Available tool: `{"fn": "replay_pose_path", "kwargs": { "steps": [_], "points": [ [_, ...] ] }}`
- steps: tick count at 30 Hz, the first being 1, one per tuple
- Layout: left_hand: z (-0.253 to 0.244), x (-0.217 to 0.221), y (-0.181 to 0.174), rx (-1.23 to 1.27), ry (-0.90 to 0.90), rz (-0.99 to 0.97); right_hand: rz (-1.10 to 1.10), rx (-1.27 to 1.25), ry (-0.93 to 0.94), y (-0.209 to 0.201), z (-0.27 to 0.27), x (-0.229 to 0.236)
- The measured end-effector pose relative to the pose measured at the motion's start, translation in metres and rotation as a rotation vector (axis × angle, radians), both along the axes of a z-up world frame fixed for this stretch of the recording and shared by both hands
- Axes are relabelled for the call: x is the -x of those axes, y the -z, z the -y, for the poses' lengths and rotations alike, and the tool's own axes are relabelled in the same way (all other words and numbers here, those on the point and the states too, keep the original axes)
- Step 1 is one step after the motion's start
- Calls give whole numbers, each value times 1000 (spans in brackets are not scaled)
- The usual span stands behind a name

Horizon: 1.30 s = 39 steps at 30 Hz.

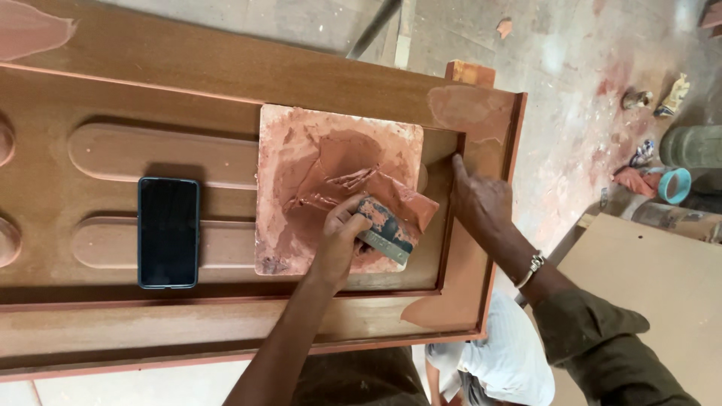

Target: The person applies a reddish-brown wood filler to a wooden door panel using a putty knife. They spread the filler into the recessed grooves and edges of the panel, smoothing it out. The person then moves to a separate wooden board and applies the filler to its surface.

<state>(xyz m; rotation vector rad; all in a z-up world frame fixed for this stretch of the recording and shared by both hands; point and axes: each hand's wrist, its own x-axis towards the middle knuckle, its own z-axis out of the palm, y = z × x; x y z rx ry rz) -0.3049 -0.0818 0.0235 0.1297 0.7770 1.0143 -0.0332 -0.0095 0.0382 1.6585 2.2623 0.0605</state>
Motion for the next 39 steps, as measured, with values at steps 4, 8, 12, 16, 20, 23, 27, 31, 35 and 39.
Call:
{"fn": "replay_pose_path", "kwargs": {
  "steps": [4,8,12,16,20,23,27,31,35,39],
  "points": [
    [1,9,3,-31,25,-30,-117,116,133,-16,-7,7],
    [5,7,7,-51,9,2,-56,75,76,-13,-37,-2],
    [7,8,8,-32,58,-31,-26,36,43,12,-20,-16],
    [5,12,14,-44,83,19,42,206,272,9,69,6],
    [-3,16,15,-40,195,-34,-189,269,320,-48,71,28],
    [-12,20,23,-59,326,55,-655,403,348,-102,65,44],
    [-8,18,30,-98,402,393,-973,606,261,-137,72,69],
    [-9,21,31,-87,427,459,-785,402,-125,-157,67,69],
    [-2,17,28,-75,436,395,-658,320,-158,-165,67,60],
    [-13,16,22,-98,426,308,-642,250,-215,-150,76,65]
  ]
}}
